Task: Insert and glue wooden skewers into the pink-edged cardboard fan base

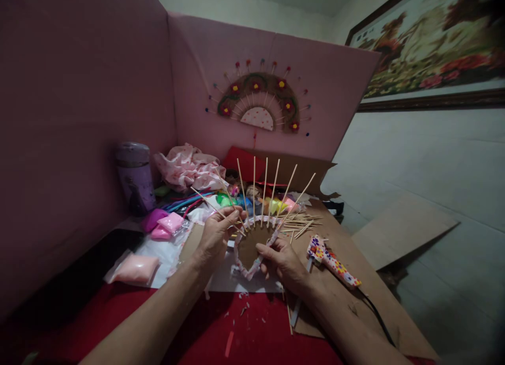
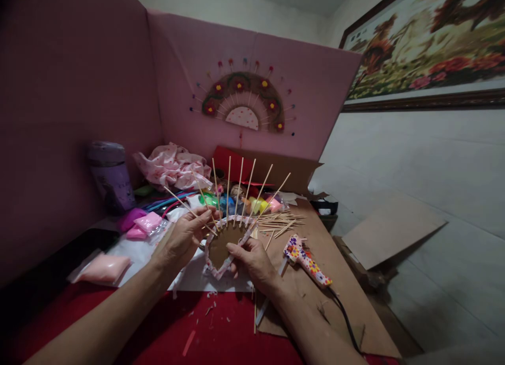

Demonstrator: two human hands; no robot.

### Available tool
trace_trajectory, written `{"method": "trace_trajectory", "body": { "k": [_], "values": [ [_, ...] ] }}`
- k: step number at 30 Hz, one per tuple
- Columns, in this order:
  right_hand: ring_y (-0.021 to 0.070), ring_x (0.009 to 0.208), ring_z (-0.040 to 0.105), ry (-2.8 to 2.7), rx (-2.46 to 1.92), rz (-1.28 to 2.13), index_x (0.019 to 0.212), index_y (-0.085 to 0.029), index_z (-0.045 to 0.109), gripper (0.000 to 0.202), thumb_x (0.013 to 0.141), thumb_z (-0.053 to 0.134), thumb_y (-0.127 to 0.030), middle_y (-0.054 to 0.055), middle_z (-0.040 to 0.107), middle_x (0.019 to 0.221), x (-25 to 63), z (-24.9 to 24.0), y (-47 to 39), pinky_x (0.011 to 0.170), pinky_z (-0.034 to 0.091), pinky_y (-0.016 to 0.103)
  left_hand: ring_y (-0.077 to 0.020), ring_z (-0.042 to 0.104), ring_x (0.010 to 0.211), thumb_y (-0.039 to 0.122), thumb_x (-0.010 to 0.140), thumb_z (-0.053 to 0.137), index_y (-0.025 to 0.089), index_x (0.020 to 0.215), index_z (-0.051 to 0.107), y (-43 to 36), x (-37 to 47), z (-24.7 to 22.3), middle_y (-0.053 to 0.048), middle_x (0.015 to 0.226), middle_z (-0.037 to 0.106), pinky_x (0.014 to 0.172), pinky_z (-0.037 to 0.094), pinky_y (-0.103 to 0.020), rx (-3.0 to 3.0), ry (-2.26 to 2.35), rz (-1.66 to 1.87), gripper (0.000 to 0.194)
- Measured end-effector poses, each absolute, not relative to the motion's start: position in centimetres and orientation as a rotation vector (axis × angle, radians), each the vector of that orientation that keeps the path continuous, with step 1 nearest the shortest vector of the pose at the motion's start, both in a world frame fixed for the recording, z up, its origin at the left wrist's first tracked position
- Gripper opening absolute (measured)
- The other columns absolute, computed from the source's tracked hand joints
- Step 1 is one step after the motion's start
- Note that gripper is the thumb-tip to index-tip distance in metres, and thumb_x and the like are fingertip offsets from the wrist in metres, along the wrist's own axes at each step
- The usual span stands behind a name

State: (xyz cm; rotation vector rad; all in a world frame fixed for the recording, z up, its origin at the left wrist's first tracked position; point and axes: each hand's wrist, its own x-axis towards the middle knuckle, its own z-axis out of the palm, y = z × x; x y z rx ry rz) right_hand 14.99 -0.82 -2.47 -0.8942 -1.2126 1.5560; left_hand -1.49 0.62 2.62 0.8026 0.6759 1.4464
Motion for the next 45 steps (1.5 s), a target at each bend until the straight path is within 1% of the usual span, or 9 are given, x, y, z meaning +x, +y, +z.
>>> {"method": "trace_trajectory", "body": {
  "k": [11,16,24,26,30,34,36,40,45],
  "values": [
    [0.0065,0.035,0.050,-1.206,-0.864,1.560,0.072,-0.013,0.059,0.034,0.067,0.077,-0.041,-0.004,0.057,0.052,15.00,-2.73,-0.65,0.032,0.042,0.016,-0.0115,0.060,0.064,0.025,0.059,0.081,0.013,0.080,0.069,0.74,-1.58,2.55,-0.006,0.078,0.070,0.063,0.043,-0.024,0.829,0.672,1.441,0.028],
    [0.0063,0.036,0.050,-1.202,-0.867,1.567,0.068,-0.013,0.059,0.033,0.067,0.077,-0.041,-0.004,0.056,0.050,14.97,-2.53,-0.79,0.032,0.043,0.016,-0.0105,0.059,0.062,0.026,0.058,0.081,0.013,0.079,0.069,0.80,-1.59,2.52,-0.005,0.078,0.071,0.063,0.043,-0.024,0.839,0.676,1.443,0.027],
    [0.0064,0.036,0.051,-1.203,-0.845,1.571,0.071,-0.013,0.061,0.031,0.068,0.076,-0.039,-0.004,0.058,0.053,15.03,-2.60,-0.74,0.032,0.043,0.016,-0.0100,0.058,0.061,0.027,0.057,0.081,0.013,0.080,0.067,0.73,-1.57,2.63,-0.004,0.077,0.070,0.063,0.043,-0.024,0.843,0.674,1.435,0.030],
    [0.0067,0.036,0.051,-1.198,-0.842,1.569,0.070,-0.013,0.060,0.031,0.068,0.077,-0.039,-0.004,0.058,0.053,15.00,-2.63,-0.74,0.032,0.043,0.016,-0.0119,0.060,0.065,0.029,0.059,0.081,0.014,0.083,0.067,0.64,-1.52,2.76,-0.004,0.078,0.070,0.066,0.044,-0.025,0.842,0.660,1.439,0.032],
    [0.0069,0.036,0.052,-1.168,-0.867,1.555,0.068,-0.014,0.058,0.033,0.065,0.078,-0.039,-0.005,0.057,0.051,14.97,-2.60,-0.71,0.032,0.043,0.016,-0.0172,0.063,0.073,0.041,0.064,0.076,0.015,0.087,0.065,0.49,-1.40,2.93,-0.007,0.082,0.070,0.071,0.045,-0.029,0.853,0.678,1.479,0.037],
    [0.0071,0.035,0.052,-1.154,-0.861,1.547,0.066,-0.014,0.055,0.035,0.065,0.078,-0.040,-0.005,0.057,0.050,15.10,-2.55,-0.59,0.032,0.043,0.016,-0.0205,0.065,0.077,0.048,0.065,0.072,0.014,0.086,0.065,0.56,-1.43,2.71,-0.009,0.084,0.071,0.074,0.046,-0.034,0.840,0.757,1.562,0.041],
    [0.0070,0.034,0.051,-1.160,-0.872,1.547,0.066,-0.015,0.055,0.035,0.065,0.078,-0.041,-0.005,0.057,0.048,15.14,-2.51,-0.58,0.032,0.043,0.016,-0.0208,0.065,0.077,0.047,0.063,0.075,0.013,0.084,0.066,0.65,-1.49,2.53,-0.010,0.083,0.071,0.076,0.046,-0.034,0.841,0.780,1.583,0.041],
    [0.0071,0.034,0.051,-1.157,-0.882,1.545,0.067,-0.015,0.055,0.036,0.063,0.079,-0.041,-0.005,0.057,0.048,15.12,-2.50,-0.61,0.032,0.043,0.016,-0.0182,0.065,0.074,0.036,0.058,0.080,0.013,0.081,0.069,0.75,-1.56,2.41,-0.008,0.081,0.071,0.075,0.047,-0.032,0.867,0.761,1.598,0.035],
    [0.0068,0.035,0.051,-1.169,-0.879,1.545,0.067,-0.014,0.057,0.035,0.064,0.078,-0.042,-0.005,0.057,0.050,15.09,-2.48,-0.66,0.032,0.042,0.017,-0.0189,0.066,0.076,0.033,0.059,0.080,0.013,0.088,0.068,0.90,-1.64,2.53,-0.009,0.085,0.073,0.078,0.047,-0.034,0.844,0.732,1.565,0.038]
  ]
}}
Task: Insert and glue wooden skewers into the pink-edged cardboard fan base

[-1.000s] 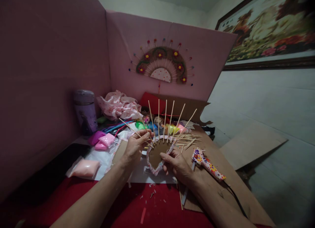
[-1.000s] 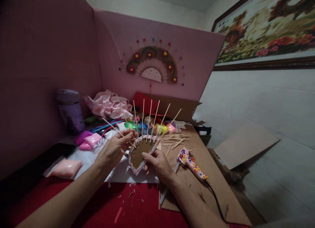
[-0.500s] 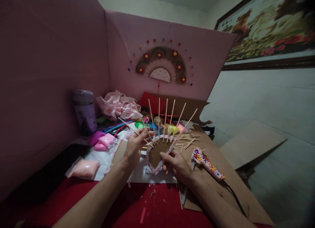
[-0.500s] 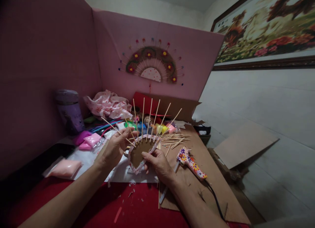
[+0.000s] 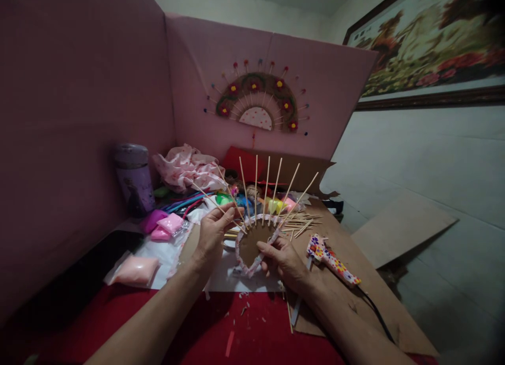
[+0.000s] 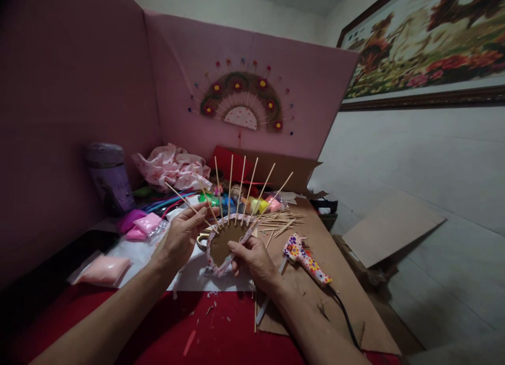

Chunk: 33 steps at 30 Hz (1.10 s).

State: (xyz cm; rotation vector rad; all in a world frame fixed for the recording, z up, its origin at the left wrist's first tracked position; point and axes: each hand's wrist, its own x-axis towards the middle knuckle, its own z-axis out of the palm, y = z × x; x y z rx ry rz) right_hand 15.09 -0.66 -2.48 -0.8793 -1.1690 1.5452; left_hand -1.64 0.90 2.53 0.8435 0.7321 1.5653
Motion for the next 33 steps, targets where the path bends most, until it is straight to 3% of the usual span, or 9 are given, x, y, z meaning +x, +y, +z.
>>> {"method": "trace_trajectory", "body": {
  "k": [23,33],
  "values": [
    [0.0077,0.036,0.051,-1.202,-0.887,1.539,0.069,-0.013,0.059,0.036,0.064,0.078,-0.043,-0.004,0.058,0.049,15.08,-2.52,-0.65,0.031,0.041,0.017,-0.0183,0.067,0.073,0.033,0.062,0.079,0.012,0.090,0.067,1.19,-1.98,2.46,-0.011,0.085,0.073,0.071,0.049,-0.031,0.864,0.695,1.496,0.037],
    [0.0074,0.036,0.050,-1.208,-0.894,1.537,0.070,-0.014,0.059,0.036,0.065,0.077,-0.044,-0.003,0.059,0.051,15.16,-2.68,-0.58,0.032,0.041,0.017,-0.0151,0.066,0.064,0.032,0.066,0.076,0.013,0.097,0.062,0.86,-1.92,2.77,-0.009,0.083,0.073,0.054,0.048,-0.023,0.849,0.711,1.445,0.040]
  ]
}}
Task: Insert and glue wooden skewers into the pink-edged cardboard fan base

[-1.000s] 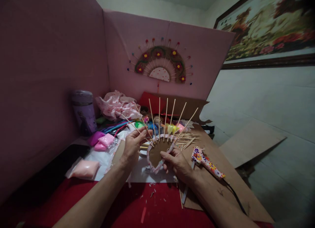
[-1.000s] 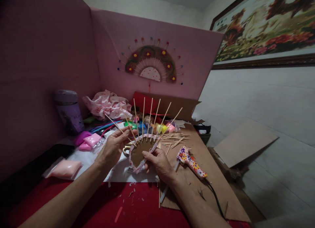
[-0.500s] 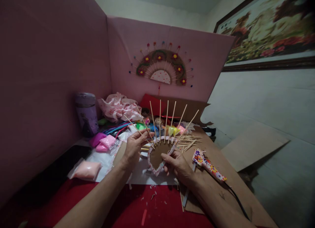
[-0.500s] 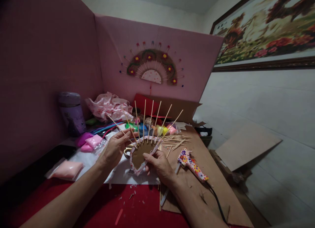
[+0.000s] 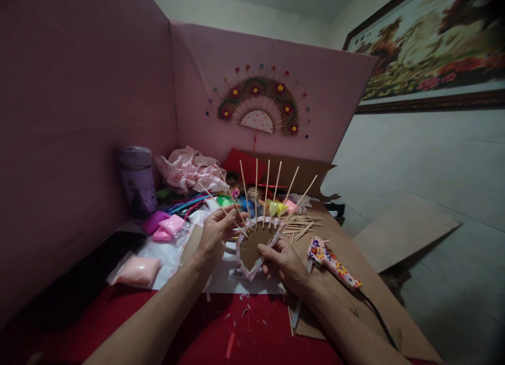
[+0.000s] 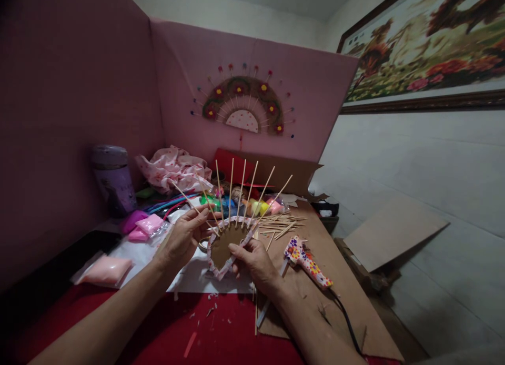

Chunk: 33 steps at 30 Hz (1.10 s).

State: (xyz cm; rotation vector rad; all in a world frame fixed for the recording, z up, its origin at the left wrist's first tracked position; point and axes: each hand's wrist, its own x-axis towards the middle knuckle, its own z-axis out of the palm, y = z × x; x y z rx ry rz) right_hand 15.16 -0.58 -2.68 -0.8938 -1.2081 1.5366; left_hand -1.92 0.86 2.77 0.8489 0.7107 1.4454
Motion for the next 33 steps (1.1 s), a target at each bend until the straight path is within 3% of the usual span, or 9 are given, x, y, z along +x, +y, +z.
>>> {"method": "trace_trajectory", "body": {
  "k": [4,8,11,19,33],
  "values": [
    [0.0079,0.039,0.050,-1.199,-0.914,1.493,0.071,-0.015,0.062,0.031,0.067,0.077,-0.042,-0.002,0.061,0.053,15.3,-2.8,-0.5,0.037,0.041,0.018,-0.0171,0.068,0.069,0.032,0.067,0.075,0.013,0.097,0.061,0.8,-1.8,2.8,-0.009,0.083,0.073,0.057,0.050,-0.024,0.847,0.698,1.444,0.039],
    [0.0146,0.064,0.063,-1.135,-0.794,1.466,0.083,-0.016,0.069,0.026,0.065,0.078,-0.033,0.002,0.071,0.074,15.1,-2.7,-0.6,0.064,0.051,0.025,-0.0163,0.067,0.071,0.032,0.069,0.074,0.012,0.097,0.061,0.7,-1.7,2.5,-0.009,0.083,0.072,0.059,0.050,-0.023,0.860,0.697,1.450,0.036],
    [0.0183,0.076,0.066,-1.046,-0.725,1.514,0.090,-0.016,0.070,0.028,0.065,0.077,-0.028,0.005,0.073,0.086,14.7,-2.3,-0.7,0.076,0.051,0.031,-0.0146,0.066,0.070,0.032,0.069,0.074,0.013,0.097,0.062,0.7,-1.4,2.3,-0.008,0.080,0.072,0.057,0.049,-0.021,0.871,0.689,1.446,0.036],
    [0.0165,0.061,0.065,-0.788,-0.726,1.570,0.083,-0.014,0.070,0.031,0.055,0.081,-0.021,0.002,0.073,0.072,14.0,-1.4,-0.9,0.064,0.052,0.030,-0.0154,0.066,0.068,0.033,0.065,0.077,0.012,0.099,0.063,0.5,-0.4,1.6,-0.008,0.078,0.072,0.058,0.050,-0.023,0.827,0.692,1.425,0.042],
    [0.0180,0.067,0.068,-0.738,-0.641,1.626,0.087,-0.015,0.070,0.033,0.056,0.081,-0.018,0.004,0.075,0.080,13.9,-1.2,-1.4,0.070,0.054,0.031,-0.0146,0.064,0.065,0.040,0.063,0.078,0.012,0.089,0.068,0.1,0.0,1.4,-0.009,0.080,0.071,0.056,0.048,-0.024,0.842,0.755,1.382,0.040]
  ]
}}
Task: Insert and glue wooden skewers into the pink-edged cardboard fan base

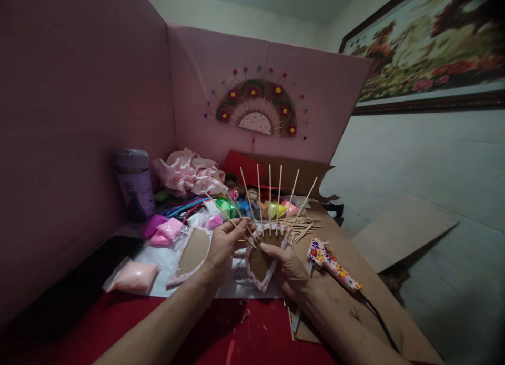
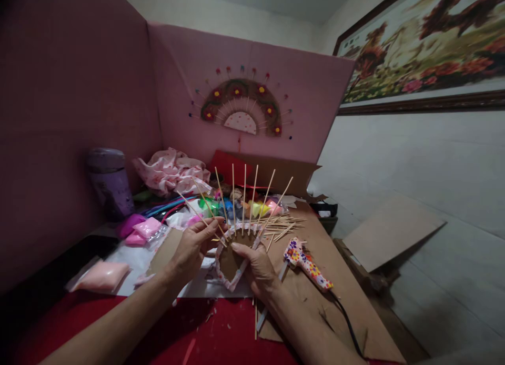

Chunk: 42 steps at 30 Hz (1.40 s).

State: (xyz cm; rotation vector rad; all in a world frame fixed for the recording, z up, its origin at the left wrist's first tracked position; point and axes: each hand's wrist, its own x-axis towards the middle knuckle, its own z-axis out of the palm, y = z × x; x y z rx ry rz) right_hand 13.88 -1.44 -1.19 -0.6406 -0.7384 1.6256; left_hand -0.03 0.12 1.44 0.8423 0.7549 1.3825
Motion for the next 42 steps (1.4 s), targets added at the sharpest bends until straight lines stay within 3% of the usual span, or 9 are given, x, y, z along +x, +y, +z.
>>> {"method": "trace_trajectory", "body": {
  "k": [26,42],
  "values": [
    [0.0225,0.079,0.070,-0.764,-0.671,1.618,0.092,-0.015,0.070,0.033,0.060,0.079,-0.017,0.006,0.075,0.085,14.04,-1.36,-1.41,0.083,0.052,0.037,-0.0137,0.064,0.059,0.037,0.063,0.078,0.012,0.092,0.068,-0.14,-0.01,1.77,-0.007,0.076,0.071,0.056,0.050,-0.025,0.844,0.746,1.367,0.039],
    [0.0232,0.078,0.070,-0.797,-0.696,1.611,0.091,-0.014,0.070,0.033,0.060,0.079,-0.020,0.007,0.075,0.084,14.08,-1.16,-1.48,0.081,0.053,0.038,-0.0121,0.065,0.060,0.040,0.065,0.078,0.013,0.098,0.067,0.20,-0.14,1.48,-0.007,0.077,0.073,0.053,0.050,-0.020,0.837,0.724,1.390,0.043]
  ]
}}
